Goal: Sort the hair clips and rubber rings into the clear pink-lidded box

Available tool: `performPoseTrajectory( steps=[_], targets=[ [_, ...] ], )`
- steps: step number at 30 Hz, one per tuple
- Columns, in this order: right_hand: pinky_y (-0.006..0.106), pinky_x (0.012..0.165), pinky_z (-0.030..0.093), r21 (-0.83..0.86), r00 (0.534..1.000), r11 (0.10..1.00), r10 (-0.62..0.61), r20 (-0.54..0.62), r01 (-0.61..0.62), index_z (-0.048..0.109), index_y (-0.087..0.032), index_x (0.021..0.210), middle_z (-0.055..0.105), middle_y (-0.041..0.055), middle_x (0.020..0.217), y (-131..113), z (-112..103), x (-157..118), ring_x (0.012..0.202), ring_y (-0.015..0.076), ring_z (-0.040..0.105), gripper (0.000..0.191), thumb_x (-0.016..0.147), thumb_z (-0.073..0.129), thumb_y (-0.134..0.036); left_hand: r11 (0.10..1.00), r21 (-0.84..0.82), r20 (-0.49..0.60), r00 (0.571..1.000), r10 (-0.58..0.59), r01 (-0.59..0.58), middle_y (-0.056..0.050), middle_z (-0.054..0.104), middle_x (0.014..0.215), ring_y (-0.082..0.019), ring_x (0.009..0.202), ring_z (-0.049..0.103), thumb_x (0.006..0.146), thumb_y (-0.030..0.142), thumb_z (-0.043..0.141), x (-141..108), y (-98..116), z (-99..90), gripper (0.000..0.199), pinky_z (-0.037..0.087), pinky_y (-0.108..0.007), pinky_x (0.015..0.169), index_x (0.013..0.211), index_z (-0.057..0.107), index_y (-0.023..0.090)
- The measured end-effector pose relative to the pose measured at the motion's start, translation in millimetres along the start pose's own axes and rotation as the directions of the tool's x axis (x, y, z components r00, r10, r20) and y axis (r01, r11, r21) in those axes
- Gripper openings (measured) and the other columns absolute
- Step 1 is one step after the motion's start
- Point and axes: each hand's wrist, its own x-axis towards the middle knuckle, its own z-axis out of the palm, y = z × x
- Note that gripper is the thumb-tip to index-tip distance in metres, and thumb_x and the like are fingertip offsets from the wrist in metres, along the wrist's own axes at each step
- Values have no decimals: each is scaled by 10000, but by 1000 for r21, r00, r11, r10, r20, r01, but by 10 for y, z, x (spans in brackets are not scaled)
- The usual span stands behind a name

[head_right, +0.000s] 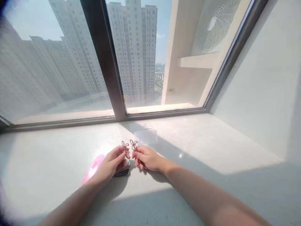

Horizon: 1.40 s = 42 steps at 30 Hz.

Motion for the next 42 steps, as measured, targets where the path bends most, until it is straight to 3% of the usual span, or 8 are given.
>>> performPoseTrajectory(
  steps=[6,21,29,42],
  targets=[
    [142,325,313,6,1000,1000,-7,14,7,519,-160,875,581,-16,617,42,-7,-11,383,56,477,318,884,525,-478,1000,17,5,1000,9,-9,41,554,548,-76,478,437,833,376,624,7,15,2,275,275,-165,433,978,532,162],
    [150,372,324,-17,999,999,-41,29,41,513,-148,851,574,-10,610,13,4,-16,399,49,470,350,887,511,-497,999,-33,17,999,42,-41,-18,616,796,-70,532,487,833,364,634,33,-86,-51,260,317,-169,447,984,559,166],
    [155,357,316,-28,999,999,-39,18,39,517,-151,849,573,-11,603,-5,12,-22,394,57,467,344,882,511,-494,999,-29,29,999,35,-34,8,586,690,-72,516,465,852,350,611,29,-73,-41,234,297,-166,444,981,552,163],
    [145,344,299,-17,999,1000,-25,24,25,506,-154,844,571,-14,609,3,16,-20,389,50,460,350,878,514,-502,999,-9,31,998,47,-47,-4,603,720,-77,521,469,855,358,605,32,-76,-50,246,303,-179,451,992,546,162]
  ],
)
